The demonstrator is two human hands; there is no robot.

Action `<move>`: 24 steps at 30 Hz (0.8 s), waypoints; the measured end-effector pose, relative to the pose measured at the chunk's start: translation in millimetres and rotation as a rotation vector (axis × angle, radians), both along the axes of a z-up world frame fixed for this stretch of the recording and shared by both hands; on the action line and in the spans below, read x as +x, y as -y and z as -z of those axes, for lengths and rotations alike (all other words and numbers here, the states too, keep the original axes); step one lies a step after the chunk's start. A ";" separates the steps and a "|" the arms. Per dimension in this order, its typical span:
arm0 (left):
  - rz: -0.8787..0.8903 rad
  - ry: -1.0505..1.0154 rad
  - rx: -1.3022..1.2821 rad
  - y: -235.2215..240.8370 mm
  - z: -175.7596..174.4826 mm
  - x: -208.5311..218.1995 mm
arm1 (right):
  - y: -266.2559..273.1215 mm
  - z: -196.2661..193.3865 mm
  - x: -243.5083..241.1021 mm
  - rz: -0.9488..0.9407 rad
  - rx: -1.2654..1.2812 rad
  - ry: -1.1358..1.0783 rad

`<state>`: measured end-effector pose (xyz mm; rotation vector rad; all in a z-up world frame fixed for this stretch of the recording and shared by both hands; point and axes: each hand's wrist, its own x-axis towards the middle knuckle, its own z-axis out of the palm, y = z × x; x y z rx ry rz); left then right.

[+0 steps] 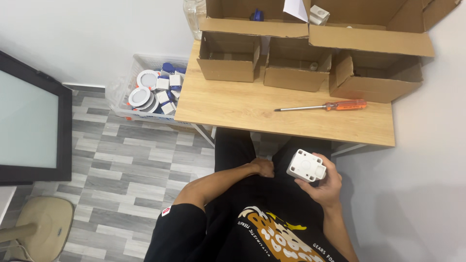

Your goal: The person assembles electrical outlet components by placing a blue socket onto a white plastic base and using a screwdriver to tighten the screws.

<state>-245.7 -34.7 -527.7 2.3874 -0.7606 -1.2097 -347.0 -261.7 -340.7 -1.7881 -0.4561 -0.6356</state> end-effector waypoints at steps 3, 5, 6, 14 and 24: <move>-0.056 0.067 0.034 4.3 -4.5 1.1 | 1.4 -0.3 1.0 -0.004 0.007 0.001; -0.010 0.064 0.063 5.3 6.8 6.5 | -0.6 -6.6 2.5 0.004 0.005 0.003; 0.032 0.063 0.091 6.7 12.8 8.5 | -0.9 -9.7 2.9 0.009 0.003 0.006; 0.243 -0.036 0.092 -1.3 25.1 9.6 | 1.8 -31.1 17.6 0.024 -0.036 0.037; 0.048 0.073 0.036 -2.5 -19.0 -0.5 | -2.5 -59.5 51.9 0.038 -0.100 0.117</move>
